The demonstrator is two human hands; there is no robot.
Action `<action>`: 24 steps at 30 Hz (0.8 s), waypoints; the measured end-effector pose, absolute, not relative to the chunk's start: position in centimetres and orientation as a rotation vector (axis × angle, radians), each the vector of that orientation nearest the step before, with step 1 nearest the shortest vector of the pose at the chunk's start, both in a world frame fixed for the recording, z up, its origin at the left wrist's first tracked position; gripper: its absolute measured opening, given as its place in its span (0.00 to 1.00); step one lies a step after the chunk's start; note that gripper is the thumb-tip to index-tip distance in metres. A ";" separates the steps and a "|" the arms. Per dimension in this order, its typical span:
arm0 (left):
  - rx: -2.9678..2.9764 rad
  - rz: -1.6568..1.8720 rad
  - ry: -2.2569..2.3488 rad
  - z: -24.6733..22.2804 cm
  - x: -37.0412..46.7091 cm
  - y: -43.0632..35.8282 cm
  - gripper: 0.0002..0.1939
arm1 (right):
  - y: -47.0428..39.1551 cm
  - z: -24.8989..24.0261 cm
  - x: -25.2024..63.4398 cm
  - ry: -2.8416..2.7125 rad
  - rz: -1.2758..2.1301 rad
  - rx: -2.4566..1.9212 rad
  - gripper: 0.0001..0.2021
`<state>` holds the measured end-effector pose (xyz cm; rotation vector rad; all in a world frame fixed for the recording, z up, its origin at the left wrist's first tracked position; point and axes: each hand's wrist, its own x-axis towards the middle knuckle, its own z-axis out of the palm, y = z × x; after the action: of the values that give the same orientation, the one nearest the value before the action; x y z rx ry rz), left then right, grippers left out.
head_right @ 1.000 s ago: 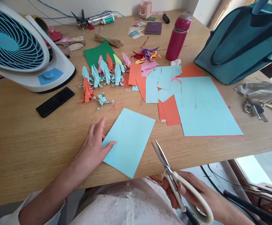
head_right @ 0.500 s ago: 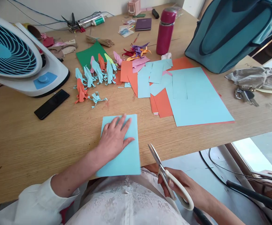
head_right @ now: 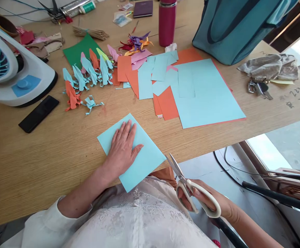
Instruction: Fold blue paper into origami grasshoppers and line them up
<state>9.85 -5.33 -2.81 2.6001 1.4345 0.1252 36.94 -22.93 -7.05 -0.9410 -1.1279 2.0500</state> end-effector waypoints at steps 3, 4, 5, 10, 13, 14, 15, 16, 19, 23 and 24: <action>2.621 0.119 1.400 -2.8 9.4 -3.9 0.37 | -23.2 -7.0 37.0 -1.069 2.098 -0.908 0.27; 2.630 0.127 1.382 -2.8 9.3 -3.5 0.37 | -23.2 -7.1 36.9 -1.057 2.115 -0.901 0.27; 2.637 0.135 1.367 -2.8 9.2 -3.2 0.36 | -23.1 -7.1 36.7 -1.048 2.125 -0.894 0.28; 2.637 0.147 1.335 -2.7 9.0 -3.0 0.35 | -22.5 -6.9 35.9 -1.054 2.110 -0.788 0.28; 2.633 0.151 1.322 -2.7 9.0 -3.1 0.36 | -22.1 -6.5 35.7 -1.045 2.110 -0.785 0.28; 2.634 0.150 1.322 -2.7 9.0 -3.1 0.36 | -22.0 -6.4 35.7 -1.038 2.113 -0.788 0.28; 2.636 0.147 1.324 -2.7 9.0 -3.0 0.36 | -22.0 -6.3 35.7 -1.031 2.116 -0.788 0.28; 2.638 0.142 1.326 -2.7 9.0 -3.0 0.36 | -21.9 -6.3 35.7 -1.025 2.119 -0.789 0.28; 2.643 0.126 1.330 -2.6 9.0 -3.0 0.36 | -21.7 -6.2 35.7 -1.022 2.120 -0.777 0.28; 2.649 0.120 1.333 -2.7 9.0 -3.0 0.36 | -21.7 -6.4 35.4 -1.014 2.115 -0.755 0.27; 2.651 0.120 1.330 -2.7 9.0 -3.1 0.36 | -21.7 -6.3 35.3 -1.007 2.116 -0.759 0.27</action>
<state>8.99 -3.10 -2.67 2.6506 1.3304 0.1201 35.30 -21.68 -6.34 -0.7588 -1.0075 2.1156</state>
